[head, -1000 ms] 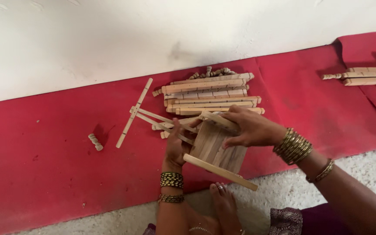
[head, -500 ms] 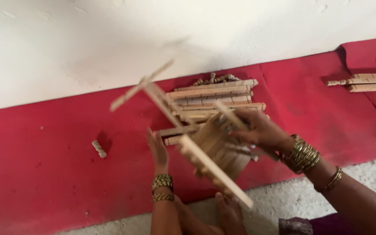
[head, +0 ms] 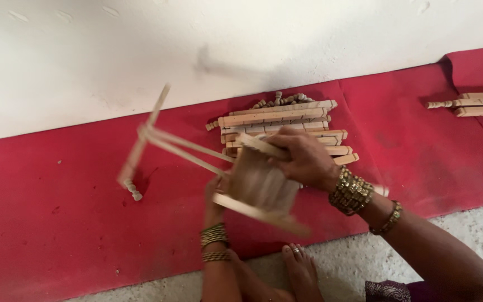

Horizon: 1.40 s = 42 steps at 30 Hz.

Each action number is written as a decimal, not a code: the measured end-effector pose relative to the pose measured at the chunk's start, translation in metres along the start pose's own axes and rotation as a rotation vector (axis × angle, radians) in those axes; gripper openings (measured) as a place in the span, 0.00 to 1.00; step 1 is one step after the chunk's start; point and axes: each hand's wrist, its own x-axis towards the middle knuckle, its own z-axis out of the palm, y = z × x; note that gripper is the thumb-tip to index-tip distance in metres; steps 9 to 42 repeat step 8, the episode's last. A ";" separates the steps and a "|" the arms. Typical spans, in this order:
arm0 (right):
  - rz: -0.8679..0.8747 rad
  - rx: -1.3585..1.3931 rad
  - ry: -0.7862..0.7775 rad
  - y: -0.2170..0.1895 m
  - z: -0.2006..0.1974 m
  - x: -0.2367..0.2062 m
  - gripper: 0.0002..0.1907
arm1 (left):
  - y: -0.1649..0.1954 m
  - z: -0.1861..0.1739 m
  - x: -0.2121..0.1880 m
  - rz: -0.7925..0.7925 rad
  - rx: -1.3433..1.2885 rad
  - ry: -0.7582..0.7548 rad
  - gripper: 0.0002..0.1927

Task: The person sits on the floor and wipes wooden toy parts with a cloth, cleaning spindled pieces and a slatted toy cart frame, turning parts over to wipe different sides and stacking finished pieces on the red mat.

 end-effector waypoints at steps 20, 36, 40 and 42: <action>0.130 -0.322 0.178 0.045 -0.029 -0.013 0.11 | 0.017 -0.001 -0.006 -0.117 0.463 -0.278 0.19; 0.130 -0.322 0.178 0.045 -0.029 -0.013 0.11 | 0.017 -0.001 -0.006 -0.117 0.463 -0.278 0.19; 0.130 -0.322 0.178 0.045 -0.029 -0.013 0.11 | 0.017 -0.001 -0.006 -0.117 0.463 -0.278 0.19; 0.130 -0.322 0.178 0.045 -0.029 -0.013 0.11 | 0.017 -0.001 -0.006 -0.117 0.463 -0.278 0.19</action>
